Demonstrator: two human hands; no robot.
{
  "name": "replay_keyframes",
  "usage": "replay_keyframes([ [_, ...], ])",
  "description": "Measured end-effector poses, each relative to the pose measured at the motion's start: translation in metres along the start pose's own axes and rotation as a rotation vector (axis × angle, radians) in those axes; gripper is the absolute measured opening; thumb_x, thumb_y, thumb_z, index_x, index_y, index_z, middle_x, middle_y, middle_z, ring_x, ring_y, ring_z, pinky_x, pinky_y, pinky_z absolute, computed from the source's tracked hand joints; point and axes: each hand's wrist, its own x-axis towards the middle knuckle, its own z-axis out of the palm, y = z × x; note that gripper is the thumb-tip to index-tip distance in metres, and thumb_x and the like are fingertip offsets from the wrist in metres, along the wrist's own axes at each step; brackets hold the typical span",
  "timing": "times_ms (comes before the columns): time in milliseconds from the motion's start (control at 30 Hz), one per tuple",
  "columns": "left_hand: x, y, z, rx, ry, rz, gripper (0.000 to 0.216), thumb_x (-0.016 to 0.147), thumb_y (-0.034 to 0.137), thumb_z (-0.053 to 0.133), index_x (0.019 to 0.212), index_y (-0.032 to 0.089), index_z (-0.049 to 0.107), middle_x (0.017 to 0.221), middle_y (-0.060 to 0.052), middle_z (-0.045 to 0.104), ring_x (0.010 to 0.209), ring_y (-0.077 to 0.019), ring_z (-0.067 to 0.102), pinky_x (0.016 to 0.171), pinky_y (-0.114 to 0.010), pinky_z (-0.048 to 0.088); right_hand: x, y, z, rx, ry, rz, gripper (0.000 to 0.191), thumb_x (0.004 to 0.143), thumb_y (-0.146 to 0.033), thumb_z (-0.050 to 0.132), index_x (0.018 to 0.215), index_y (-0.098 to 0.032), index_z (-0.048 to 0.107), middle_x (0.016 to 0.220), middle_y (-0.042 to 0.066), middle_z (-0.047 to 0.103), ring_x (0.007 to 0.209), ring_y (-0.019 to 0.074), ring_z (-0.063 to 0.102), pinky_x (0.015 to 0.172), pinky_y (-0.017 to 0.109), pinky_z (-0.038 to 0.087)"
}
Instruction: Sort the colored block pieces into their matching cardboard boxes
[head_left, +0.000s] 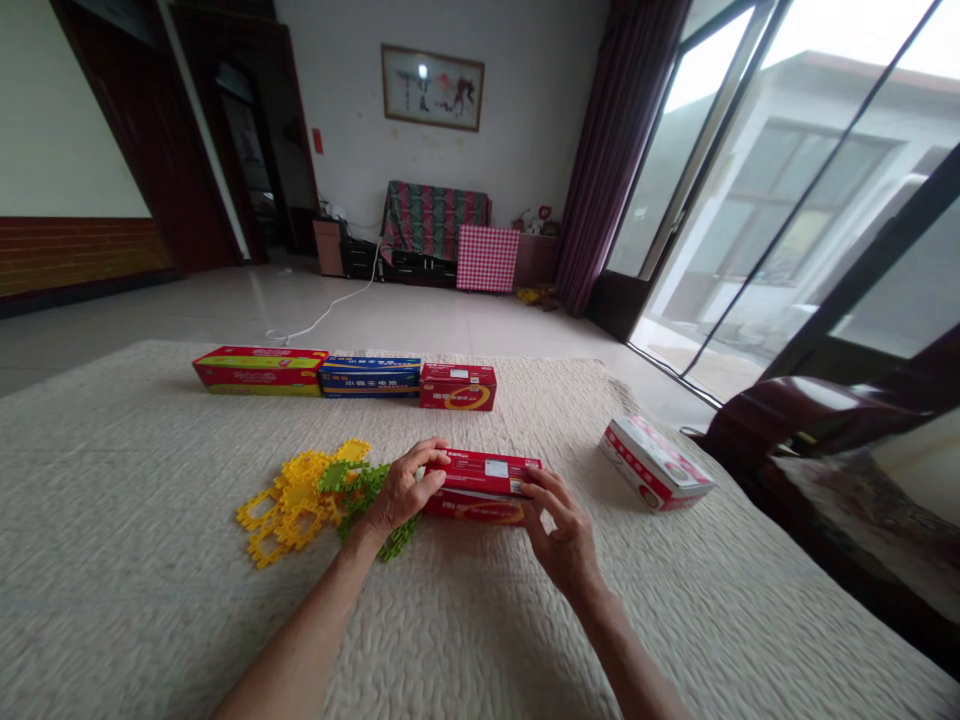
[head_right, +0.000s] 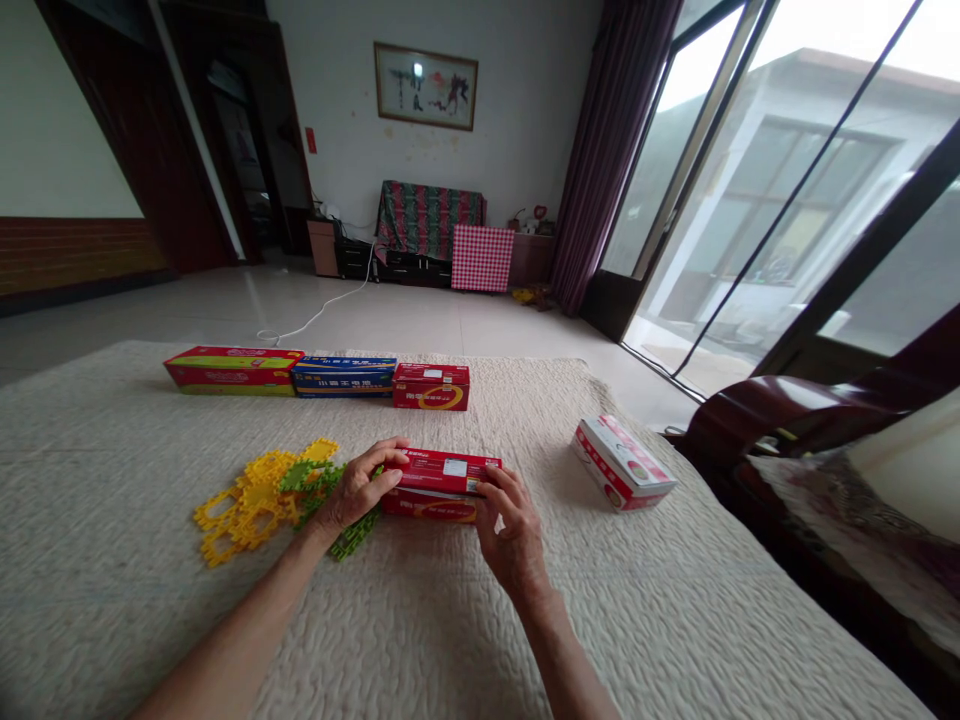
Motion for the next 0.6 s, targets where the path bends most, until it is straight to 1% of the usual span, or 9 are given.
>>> replay_keyframes([
  [67,0.001,-0.001,0.0,0.018,-0.025,0.011,0.017,0.077,0.02,0.054,0.087,0.019,0.067,0.123,-0.01,0.063,0.117,-0.0236,0.057,0.105,-0.038,0.041,-0.001,-0.004,0.0,-0.065,-0.017,0.003,0.023,0.086,-0.015,0.051,0.103,-0.024,0.065,0.12,0.008,0.063,0.12,0.0256,0.052,0.099,0.05,0.047],
  [133,0.002,-0.001,0.0,0.038,-0.029,0.011,0.017,0.076,0.019,0.054,0.085,0.02,0.067,0.124,-0.01,0.063,0.117,-0.0241,0.057,0.104,-0.038,0.041,-0.003,-0.012,0.001,-0.136,-0.055,0.014,0.028,0.085,-0.015,0.052,0.109,-0.023,0.061,0.125,0.009,0.06,0.125,0.028,0.046,0.102,0.054,0.044],
  [233,0.002,0.0,0.0,0.069,-0.013,0.006,0.017,0.075,0.018,0.053,0.084,0.02,0.068,0.123,-0.009,0.064,0.117,-0.0241,0.058,0.103,-0.038,0.043,-0.008,-0.026,0.009,-0.227,-0.102,0.041,0.043,0.082,-0.012,0.053,0.124,-0.021,0.053,0.136,0.012,0.051,0.134,0.0327,0.034,0.105,0.06,0.039],
  [333,0.001,0.001,0.002,0.094,0.001,0.006,0.019,0.076,0.019,0.053,0.087,0.02,0.068,0.124,-0.01,0.063,0.116,-0.0243,0.058,0.102,-0.038,0.044,-0.009,-0.026,0.019,-0.274,-0.115,0.047,0.05,0.083,-0.007,0.046,0.13,-0.022,0.049,0.14,0.011,0.046,0.138,0.0329,0.025,0.105,0.06,0.039],
  [433,0.006,0.001,0.014,0.097,0.013,0.023,0.021,0.077,0.021,0.053,0.091,0.02,0.069,0.125,-0.01,0.062,0.117,-0.0248,0.058,0.102,-0.039,0.044,0.002,-0.005,0.021,-0.254,-0.101,0.025,0.048,0.083,-0.003,0.041,0.125,-0.024,0.053,0.134,0.01,0.05,0.134,0.0285,0.031,0.103,0.054,0.043],
  [533,0.022,0.0,0.038,0.103,0.007,0.037,0.024,0.075,0.023,0.057,0.096,0.02,0.069,0.13,-0.012,0.058,0.12,-0.0264,0.055,0.104,-0.041,0.043,0.022,0.027,0.011,-0.266,-0.093,-0.014,0.043,0.082,-0.005,0.042,0.12,-0.022,0.055,0.128,0.011,0.054,0.129,0.0268,0.038,0.101,0.052,0.044],
  [600,0.037,-0.003,0.057,0.105,-0.018,0.045,0.03,0.071,0.021,0.062,0.101,0.02,0.068,0.134,-0.013,0.055,0.122,-0.0282,0.054,0.104,-0.043,0.043,0.034,0.044,0.004,-0.337,-0.11,0.004,0.042,0.08,-0.005,0.043,0.118,-0.02,0.055,0.127,0.012,0.055,0.127,0.0279,0.039,0.097,0.051,0.045],
])
